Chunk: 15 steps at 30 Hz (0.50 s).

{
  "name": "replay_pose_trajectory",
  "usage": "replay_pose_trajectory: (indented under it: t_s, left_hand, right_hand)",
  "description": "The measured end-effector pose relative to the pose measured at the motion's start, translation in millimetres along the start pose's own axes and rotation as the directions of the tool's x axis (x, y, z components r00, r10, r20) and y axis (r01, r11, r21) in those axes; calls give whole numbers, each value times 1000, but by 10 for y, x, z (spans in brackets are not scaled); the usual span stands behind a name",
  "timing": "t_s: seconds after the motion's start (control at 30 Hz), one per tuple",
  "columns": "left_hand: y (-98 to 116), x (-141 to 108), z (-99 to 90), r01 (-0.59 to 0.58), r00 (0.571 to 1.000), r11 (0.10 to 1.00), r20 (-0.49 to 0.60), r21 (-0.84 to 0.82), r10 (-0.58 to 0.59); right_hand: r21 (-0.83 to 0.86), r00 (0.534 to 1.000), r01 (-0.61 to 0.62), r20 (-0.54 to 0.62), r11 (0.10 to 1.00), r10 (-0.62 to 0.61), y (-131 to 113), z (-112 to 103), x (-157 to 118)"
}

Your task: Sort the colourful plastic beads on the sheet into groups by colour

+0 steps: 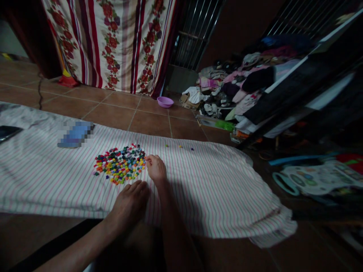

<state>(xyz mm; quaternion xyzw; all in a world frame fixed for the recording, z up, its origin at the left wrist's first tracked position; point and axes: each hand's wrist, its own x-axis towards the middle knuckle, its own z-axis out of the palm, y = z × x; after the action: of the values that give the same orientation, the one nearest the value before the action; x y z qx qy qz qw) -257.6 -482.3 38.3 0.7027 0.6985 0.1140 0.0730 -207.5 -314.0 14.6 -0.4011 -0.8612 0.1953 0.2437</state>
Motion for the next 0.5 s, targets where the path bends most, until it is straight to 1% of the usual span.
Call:
replay_pose_trajectory:
  t_s: [0.13,0.33,0.5]
  left_hand:
    - [-33,-18,-1,-17,1000,1000,-3,-16,17]
    - [-46,-16,7,-10,1000,1000,9,-11,11]
    - [-48,-8,18,-17,1000,1000,-6,23,17]
  right_hand:
    - [22,998,15,58,1000,-17,32,0,34]
    - [123,989,48,136,991,-65,72,-11,36]
    - [81,986,67,145,994,-79,44,-12,15]
